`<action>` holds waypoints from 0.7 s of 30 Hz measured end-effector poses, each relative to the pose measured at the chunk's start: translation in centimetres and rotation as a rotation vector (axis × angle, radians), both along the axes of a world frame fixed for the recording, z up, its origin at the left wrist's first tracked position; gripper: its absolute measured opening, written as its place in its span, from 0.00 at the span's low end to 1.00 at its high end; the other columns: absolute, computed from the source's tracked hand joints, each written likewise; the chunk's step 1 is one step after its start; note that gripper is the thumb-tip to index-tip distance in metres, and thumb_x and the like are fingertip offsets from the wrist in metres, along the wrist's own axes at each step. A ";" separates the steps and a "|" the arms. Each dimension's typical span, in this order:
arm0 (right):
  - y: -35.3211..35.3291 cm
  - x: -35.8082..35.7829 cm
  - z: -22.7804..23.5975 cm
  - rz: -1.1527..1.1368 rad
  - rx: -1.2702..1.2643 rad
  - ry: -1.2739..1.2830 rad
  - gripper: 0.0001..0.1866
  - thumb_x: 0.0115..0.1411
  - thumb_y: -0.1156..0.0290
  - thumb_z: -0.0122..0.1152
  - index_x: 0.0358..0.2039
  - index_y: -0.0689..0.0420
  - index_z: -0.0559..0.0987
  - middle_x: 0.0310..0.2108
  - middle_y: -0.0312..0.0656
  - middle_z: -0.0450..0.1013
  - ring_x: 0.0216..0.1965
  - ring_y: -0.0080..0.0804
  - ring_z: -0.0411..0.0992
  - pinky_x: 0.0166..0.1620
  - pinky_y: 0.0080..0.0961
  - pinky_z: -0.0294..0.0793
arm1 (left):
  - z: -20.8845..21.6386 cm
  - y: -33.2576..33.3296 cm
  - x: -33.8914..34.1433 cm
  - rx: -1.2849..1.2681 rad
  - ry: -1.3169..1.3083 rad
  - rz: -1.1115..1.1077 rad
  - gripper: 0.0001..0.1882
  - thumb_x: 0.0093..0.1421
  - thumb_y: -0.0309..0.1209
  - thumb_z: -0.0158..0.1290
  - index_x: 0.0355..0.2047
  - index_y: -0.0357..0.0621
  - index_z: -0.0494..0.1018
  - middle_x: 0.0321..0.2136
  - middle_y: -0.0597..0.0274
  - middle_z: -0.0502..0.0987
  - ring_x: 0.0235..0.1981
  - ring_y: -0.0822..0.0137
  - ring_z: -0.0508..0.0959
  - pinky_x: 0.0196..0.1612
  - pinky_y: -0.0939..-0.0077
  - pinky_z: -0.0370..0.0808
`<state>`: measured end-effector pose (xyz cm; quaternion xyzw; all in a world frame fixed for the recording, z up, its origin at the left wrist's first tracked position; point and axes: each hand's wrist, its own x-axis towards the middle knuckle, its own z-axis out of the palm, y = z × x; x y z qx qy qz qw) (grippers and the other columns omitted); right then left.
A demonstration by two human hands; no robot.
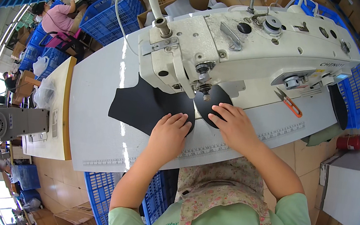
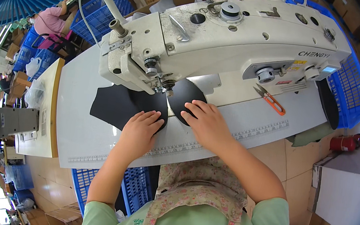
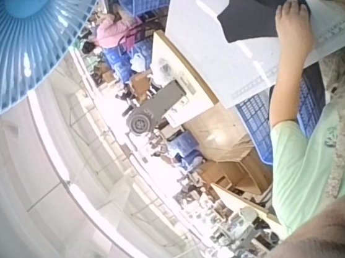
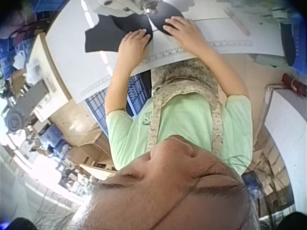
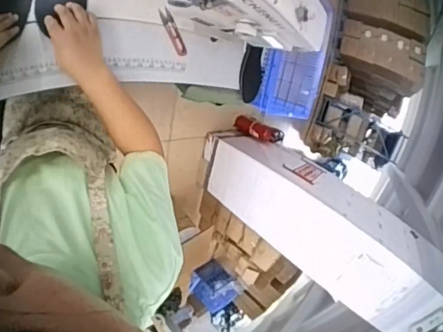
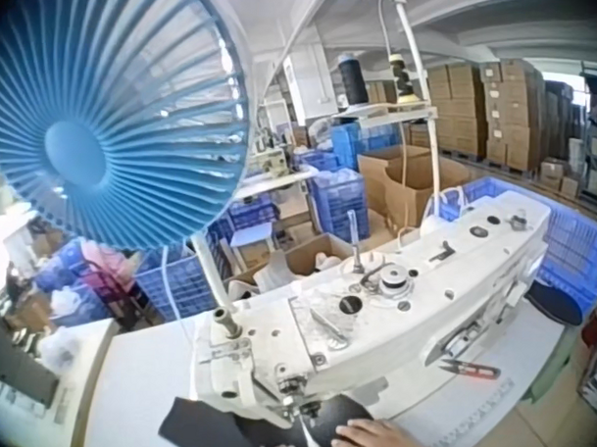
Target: The person finishes sewing a grey fabric piece on a sewing machine, cuts the thread using snips, and holds the piece by hand. Then, the person retrieves black fabric pieces from a crate and sews them together on the sewing machine.
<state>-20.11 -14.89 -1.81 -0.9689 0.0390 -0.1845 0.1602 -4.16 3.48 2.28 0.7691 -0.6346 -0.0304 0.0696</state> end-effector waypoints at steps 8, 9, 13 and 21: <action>-0.7 1.2 -0.4 -0.014 -0.028 -0.023 0.18 0.55 0.74 0.57 0.48 0.54 0.79 0.54 0.40 0.71 0.60 0.38 0.65 0.58 0.37 0.65 | -0.2 -0.9 0.9 0.004 -0.019 0.012 0.19 0.52 0.25 0.53 0.46 0.41 0.78 0.53 0.54 0.76 0.57 0.57 0.73 0.62 0.58 0.67; -0.8 1.3 -0.4 -0.017 -0.030 -0.030 0.18 0.55 0.74 0.56 0.48 0.54 0.79 0.54 0.40 0.71 0.60 0.38 0.65 0.57 0.37 0.65 | -0.2 -1.0 1.0 0.006 -0.021 0.014 0.19 0.53 0.25 0.52 0.46 0.41 0.78 0.53 0.54 0.76 0.57 0.57 0.73 0.62 0.58 0.67; -1.0 1.8 -0.6 -0.029 -0.043 -0.036 0.18 0.56 0.73 0.55 0.49 0.53 0.78 0.55 0.39 0.71 0.60 0.38 0.65 0.57 0.36 0.65 | -0.2 -1.5 1.4 0.011 -0.033 0.014 0.19 0.53 0.25 0.52 0.47 0.41 0.77 0.53 0.54 0.76 0.58 0.57 0.72 0.62 0.58 0.67; -1.1 3.0 -0.6 -0.051 -0.094 -0.044 0.18 0.57 0.72 0.54 0.49 0.53 0.77 0.54 0.39 0.71 0.60 0.37 0.65 0.57 0.36 0.66 | -0.6 -2.1 2.3 0.012 -0.055 0.018 0.19 0.53 0.25 0.53 0.47 0.42 0.77 0.54 0.54 0.75 0.58 0.56 0.72 0.61 0.58 0.68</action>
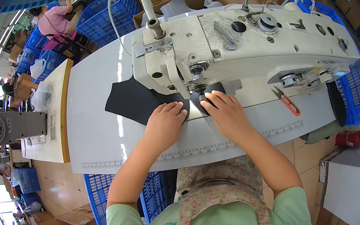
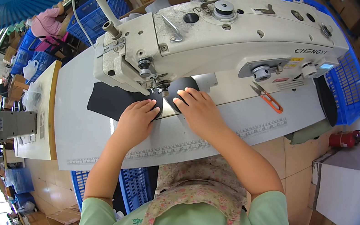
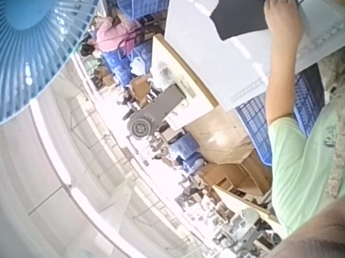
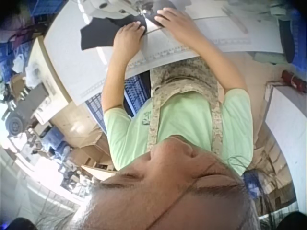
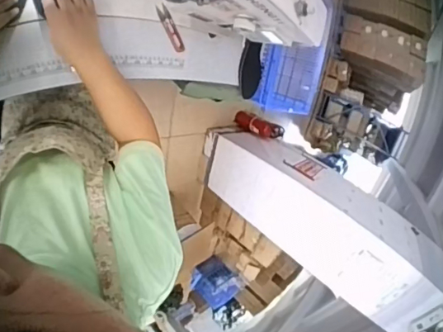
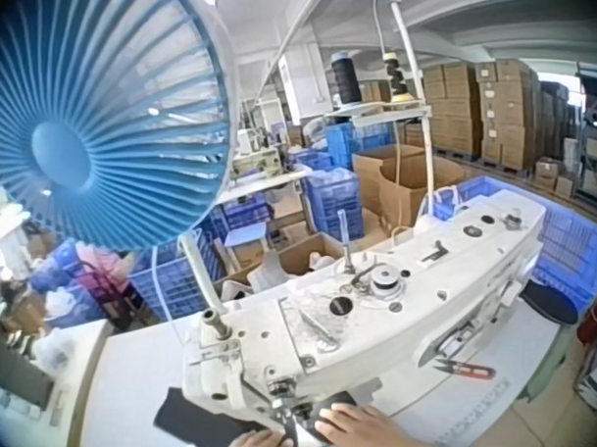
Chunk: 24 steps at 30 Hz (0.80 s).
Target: The person finishes sewing a grey fabric piece on a sewing machine, cuts the thread using snips, and holds the piece by hand. Then, the person retrieves black fabric pieces from a crate and sews them together on the sewing machine.
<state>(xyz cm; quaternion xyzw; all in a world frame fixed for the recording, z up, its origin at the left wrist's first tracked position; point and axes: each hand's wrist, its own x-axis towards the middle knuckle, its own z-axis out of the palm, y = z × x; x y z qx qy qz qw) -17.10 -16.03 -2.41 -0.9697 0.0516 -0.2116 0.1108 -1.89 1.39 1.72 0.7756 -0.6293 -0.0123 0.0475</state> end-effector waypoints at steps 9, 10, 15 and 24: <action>-2.4 -0.4 -0.9 0.103 0.162 -0.002 0.17 0.57 0.74 0.53 0.47 0.52 0.78 0.54 0.38 0.72 0.58 0.37 0.67 0.57 0.36 0.66 | 1.6 0.8 2.2 -0.071 0.454 -0.067 0.22 0.44 0.18 0.54 0.43 0.41 0.78 0.48 0.52 0.76 0.57 0.53 0.72 0.59 0.60 0.69; -2.8 -0.3 -0.9 0.108 0.163 -0.004 0.17 0.57 0.74 0.53 0.47 0.52 0.78 0.54 0.38 0.72 0.58 0.37 0.67 0.57 0.36 0.66 | 1.5 1.1 3.1 -0.071 0.452 -0.062 0.22 0.44 0.18 0.54 0.43 0.41 0.78 0.48 0.52 0.76 0.57 0.53 0.72 0.59 0.60 0.69; -4.0 -0.2 -0.2 0.253 0.069 0.051 0.14 0.55 0.74 0.55 0.40 0.46 0.82 0.52 0.33 0.74 0.56 0.31 0.68 0.58 0.34 0.64 | 0.5 1.1 5.3 -0.030 0.679 -0.244 0.18 0.42 0.16 0.51 0.33 0.43 0.81 0.32 0.57 0.79 0.41 0.55 0.77 0.51 0.62 0.71; -3.3 0.1 0.4 0.246 -0.010 0.049 0.13 0.55 0.70 0.56 0.42 0.47 0.81 0.49 0.34 0.73 0.55 0.30 0.67 0.54 0.34 0.66 | 1.4 0.6 4.3 -0.116 0.434 -0.254 0.13 0.42 0.18 0.53 0.27 0.46 0.82 0.25 0.66 0.78 0.33 0.62 0.75 0.49 0.66 0.69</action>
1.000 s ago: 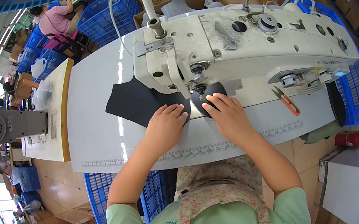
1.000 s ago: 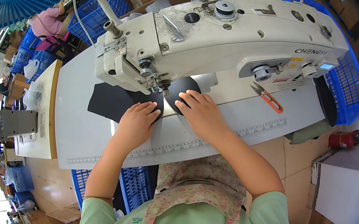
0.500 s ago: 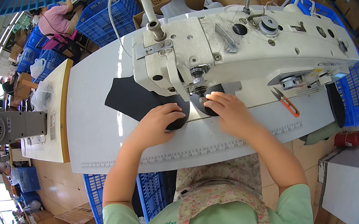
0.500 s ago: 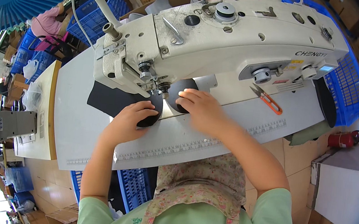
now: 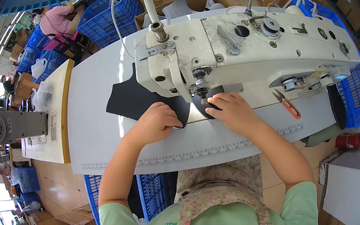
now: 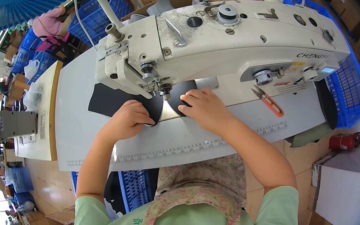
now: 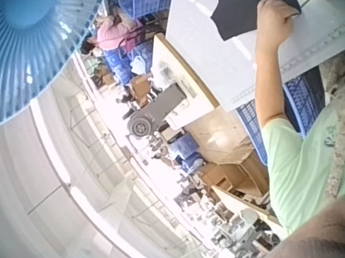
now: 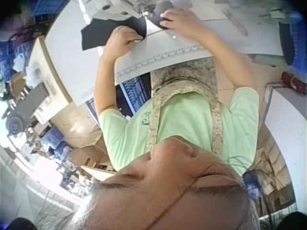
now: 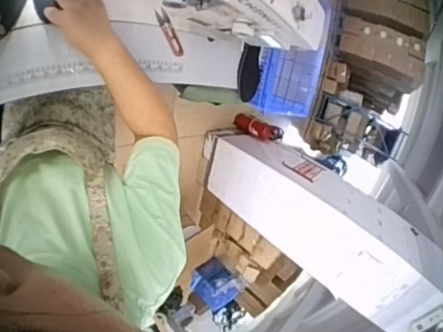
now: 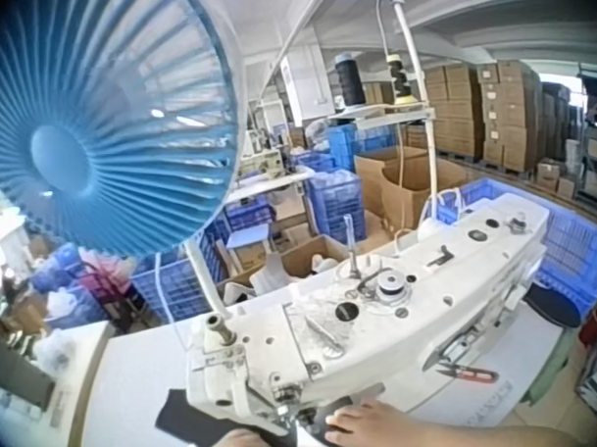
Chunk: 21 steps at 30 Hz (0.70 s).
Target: The person finishes sewing a grey fabric piece on a sewing machine, cuts the thread using snips, and holds the piece by hand. Then, the person retrieves black fabric pieces from a crate and sews them together on the sewing machine.
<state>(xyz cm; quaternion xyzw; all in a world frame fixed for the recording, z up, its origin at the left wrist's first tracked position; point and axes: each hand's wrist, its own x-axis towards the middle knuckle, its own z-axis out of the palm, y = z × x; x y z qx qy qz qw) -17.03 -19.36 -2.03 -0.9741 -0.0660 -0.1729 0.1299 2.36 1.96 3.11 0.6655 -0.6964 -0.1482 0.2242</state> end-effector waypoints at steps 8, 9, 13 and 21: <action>0.8 1.0 -0.1 -0.033 -0.052 -0.036 0.16 0.53 0.71 0.57 0.44 0.54 0.79 0.46 0.37 0.72 0.53 0.32 0.68 0.51 0.32 0.71 | 0.2 -0.6 -0.9 0.001 -0.135 0.018 0.15 0.42 0.18 0.54 0.30 0.48 0.83 0.25 0.66 0.76 0.33 0.62 0.75 0.49 0.66 0.69; 0.8 1.1 -0.2 -0.031 -0.052 -0.055 0.16 0.52 0.71 0.57 0.43 0.55 0.79 0.44 0.37 0.72 0.51 0.32 0.68 0.51 0.31 0.72 | 0.1 -0.7 -1.0 -0.020 -0.162 0.015 0.16 0.42 0.18 0.54 0.30 0.48 0.83 0.25 0.66 0.76 0.33 0.63 0.75 0.49 0.66 0.69; 1.1 1.8 -0.5 -0.048 -0.080 -0.093 0.16 0.51 0.71 0.58 0.43 0.56 0.79 0.40 0.37 0.71 0.48 0.33 0.68 0.50 0.28 0.72 | 0.0 -1.0 -1.2 -0.017 -0.218 0.024 0.16 0.43 0.19 0.54 0.31 0.49 0.83 0.26 0.67 0.77 0.34 0.63 0.75 0.50 0.66 0.69; 1.7 2.6 -0.6 -0.096 -0.085 -0.125 0.15 0.50 0.71 0.59 0.41 0.56 0.81 0.39 0.37 0.71 0.48 0.33 0.68 0.51 0.27 0.71 | -0.6 -1.4 -1.6 -0.006 -0.341 0.094 0.14 0.47 0.22 0.56 0.34 0.51 0.83 0.28 0.67 0.76 0.37 0.63 0.75 0.52 0.66 0.68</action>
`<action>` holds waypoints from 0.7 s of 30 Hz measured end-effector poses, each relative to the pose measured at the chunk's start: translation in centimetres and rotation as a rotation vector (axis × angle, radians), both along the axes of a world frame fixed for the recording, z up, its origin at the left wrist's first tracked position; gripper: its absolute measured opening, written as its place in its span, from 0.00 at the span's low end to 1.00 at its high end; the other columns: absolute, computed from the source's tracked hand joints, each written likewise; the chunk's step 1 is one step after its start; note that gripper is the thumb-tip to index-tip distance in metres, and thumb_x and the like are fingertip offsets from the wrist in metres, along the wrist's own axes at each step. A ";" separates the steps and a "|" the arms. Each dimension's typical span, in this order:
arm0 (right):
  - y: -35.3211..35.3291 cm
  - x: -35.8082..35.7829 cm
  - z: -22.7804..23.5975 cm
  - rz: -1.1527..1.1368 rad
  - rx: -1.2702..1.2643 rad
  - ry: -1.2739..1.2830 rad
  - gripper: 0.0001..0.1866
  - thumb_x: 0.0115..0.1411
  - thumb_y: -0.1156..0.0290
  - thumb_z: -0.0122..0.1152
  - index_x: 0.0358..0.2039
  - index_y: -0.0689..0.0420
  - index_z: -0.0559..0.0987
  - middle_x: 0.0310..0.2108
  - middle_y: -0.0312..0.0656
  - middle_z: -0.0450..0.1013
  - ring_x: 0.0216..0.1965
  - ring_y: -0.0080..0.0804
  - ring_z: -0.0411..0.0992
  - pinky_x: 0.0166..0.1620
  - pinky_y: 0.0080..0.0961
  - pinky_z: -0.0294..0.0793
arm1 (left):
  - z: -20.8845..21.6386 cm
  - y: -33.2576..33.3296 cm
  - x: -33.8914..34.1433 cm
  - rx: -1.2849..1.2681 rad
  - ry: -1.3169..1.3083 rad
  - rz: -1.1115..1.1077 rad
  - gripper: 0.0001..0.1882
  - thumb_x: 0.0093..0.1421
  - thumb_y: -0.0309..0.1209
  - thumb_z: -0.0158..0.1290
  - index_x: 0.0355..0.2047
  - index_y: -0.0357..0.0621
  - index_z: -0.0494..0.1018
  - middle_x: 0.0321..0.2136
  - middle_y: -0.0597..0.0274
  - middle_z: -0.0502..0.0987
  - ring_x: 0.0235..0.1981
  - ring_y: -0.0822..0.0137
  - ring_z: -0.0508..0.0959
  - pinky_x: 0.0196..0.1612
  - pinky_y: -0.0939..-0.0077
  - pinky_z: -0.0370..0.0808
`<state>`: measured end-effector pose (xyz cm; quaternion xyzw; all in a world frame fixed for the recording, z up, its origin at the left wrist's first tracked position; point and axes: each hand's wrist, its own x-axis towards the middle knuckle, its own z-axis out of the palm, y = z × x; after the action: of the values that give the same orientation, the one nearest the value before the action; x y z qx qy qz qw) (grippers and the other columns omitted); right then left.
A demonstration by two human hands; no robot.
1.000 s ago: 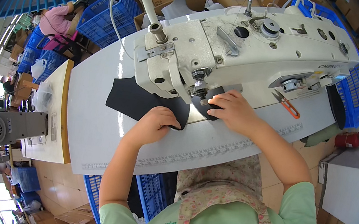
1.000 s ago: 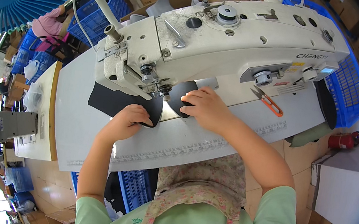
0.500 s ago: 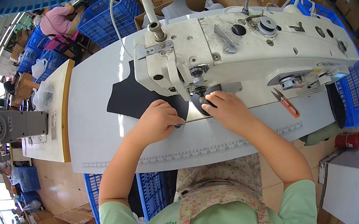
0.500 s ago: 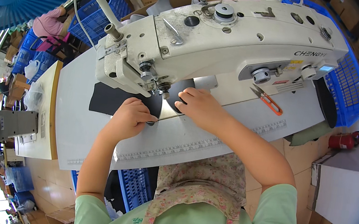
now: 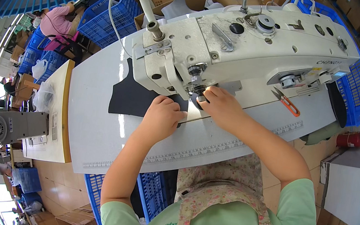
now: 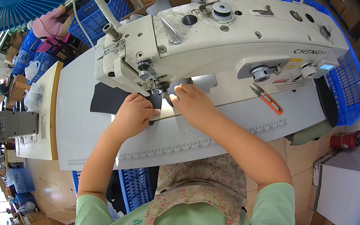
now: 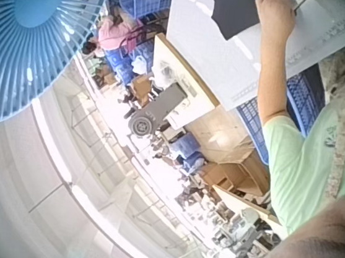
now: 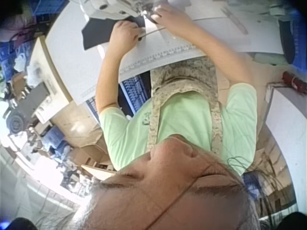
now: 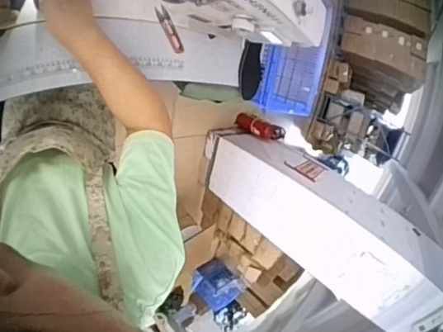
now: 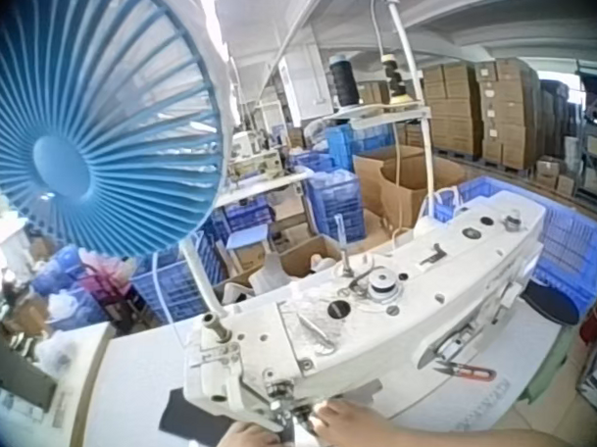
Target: The person finishes sewing a grey fabric piece on a sewing machine, cuts the thread using snips, and holds the piece by hand. Then, the person retrieves black fabric pieces from a crate and sews them together on the sewing machine.
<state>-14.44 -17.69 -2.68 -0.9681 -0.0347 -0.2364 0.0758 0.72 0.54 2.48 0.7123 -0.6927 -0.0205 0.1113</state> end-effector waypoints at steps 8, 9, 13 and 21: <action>0.4 0.3 0.5 -0.043 -0.031 0.008 0.14 0.48 0.71 0.60 0.37 0.58 0.82 0.40 0.39 0.71 0.50 0.35 0.67 0.52 0.26 0.71 | -0.3 -0.6 -0.4 0.001 -0.090 0.039 0.15 0.49 0.22 0.55 0.37 0.51 0.82 0.29 0.68 0.76 0.38 0.64 0.75 0.51 0.66 0.67; 0.4 0.4 0.6 -0.052 -0.034 0.016 0.14 0.48 0.72 0.60 0.37 0.58 0.82 0.40 0.40 0.71 0.50 0.35 0.67 0.52 0.26 0.71 | -0.3 -0.6 -0.5 0.001 -0.107 0.050 0.16 0.49 0.22 0.55 0.38 0.51 0.82 0.29 0.69 0.76 0.38 0.64 0.75 0.50 0.66 0.67; 0.5 0.6 0.5 -0.062 0.016 0.023 0.14 0.47 0.72 0.60 0.36 0.59 0.82 0.41 0.40 0.70 0.50 0.36 0.67 0.53 0.26 0.70 | -0.5 -0.9 -0.8 0.002 -0.138 0.071 0.16 0.49 0.22 0.55 0.39 0.51 0.81 0.29 0.68 0.75 0.38 0.64 0.75 0.50 0.66 0.67; 0.5 0.6 0.3 -0.049 0.005 0.031 0.13 0.48 0.74 0.61 0.36 0.59 0.81 0.44 0.42 0.71 0.54 0.36 0.66 0.55 0.28 0.70 | -0.7 -1.4 -1.2 -0.075 -0.240 0.070 0.10 0.50 0.26 0.54 0.33 0.44 0.80 0.28 0.66 0.76 0.39 0.65 0.75 0.49 0.66 0.68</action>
<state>-13.83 -17.22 -2.40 -0.9720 -0.0093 -0.2233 0.0728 -0.43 -0.86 1.82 0.7285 -0.6762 0.0948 0.0549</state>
